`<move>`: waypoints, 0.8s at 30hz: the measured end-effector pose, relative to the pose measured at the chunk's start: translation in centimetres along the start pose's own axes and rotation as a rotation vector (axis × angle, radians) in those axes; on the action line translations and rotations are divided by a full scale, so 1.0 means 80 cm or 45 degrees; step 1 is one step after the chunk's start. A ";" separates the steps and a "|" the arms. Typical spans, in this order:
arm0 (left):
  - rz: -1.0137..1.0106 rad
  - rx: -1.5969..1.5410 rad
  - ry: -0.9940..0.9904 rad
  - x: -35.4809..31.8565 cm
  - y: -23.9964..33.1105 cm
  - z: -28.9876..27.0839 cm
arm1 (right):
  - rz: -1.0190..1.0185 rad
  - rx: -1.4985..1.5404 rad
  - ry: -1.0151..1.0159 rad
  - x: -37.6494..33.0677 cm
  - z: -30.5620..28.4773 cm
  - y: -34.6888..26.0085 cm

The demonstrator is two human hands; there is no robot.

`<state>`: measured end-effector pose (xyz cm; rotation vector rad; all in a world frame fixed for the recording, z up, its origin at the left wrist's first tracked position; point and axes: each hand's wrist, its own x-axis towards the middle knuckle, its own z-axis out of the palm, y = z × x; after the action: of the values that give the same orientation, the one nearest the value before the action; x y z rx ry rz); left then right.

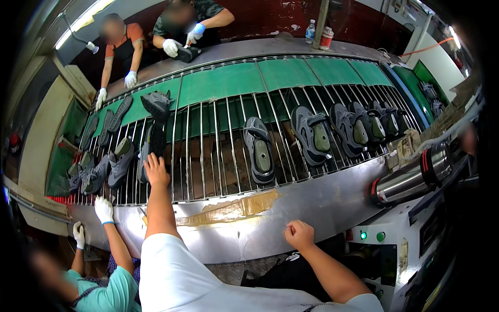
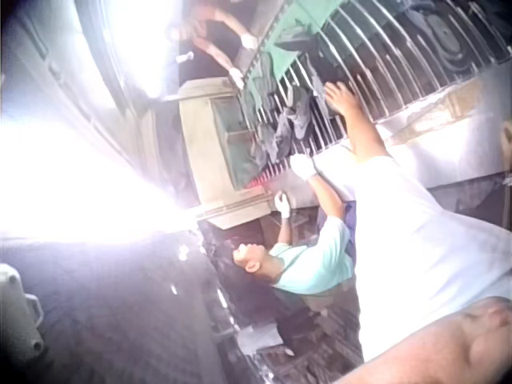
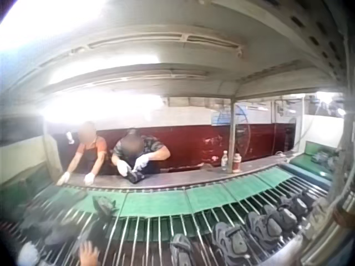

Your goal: The person picks up shoes from a conveyor belt, places them into a press machine, operates the machine using control buttons, and then removes the shoes.

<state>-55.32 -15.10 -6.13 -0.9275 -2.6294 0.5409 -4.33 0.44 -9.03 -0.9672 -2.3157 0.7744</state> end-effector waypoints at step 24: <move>-0.492 -2.991 -0.117 -0.198 -0.050 -0.110 | 0.194 0.050 -0.061 -0.010 -0.002 -0.001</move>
<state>-42.14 -26.06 1.00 -0.4218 -2.1206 -2.9230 -3.77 -0.15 -9.09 -1.1295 -2.2781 0.9102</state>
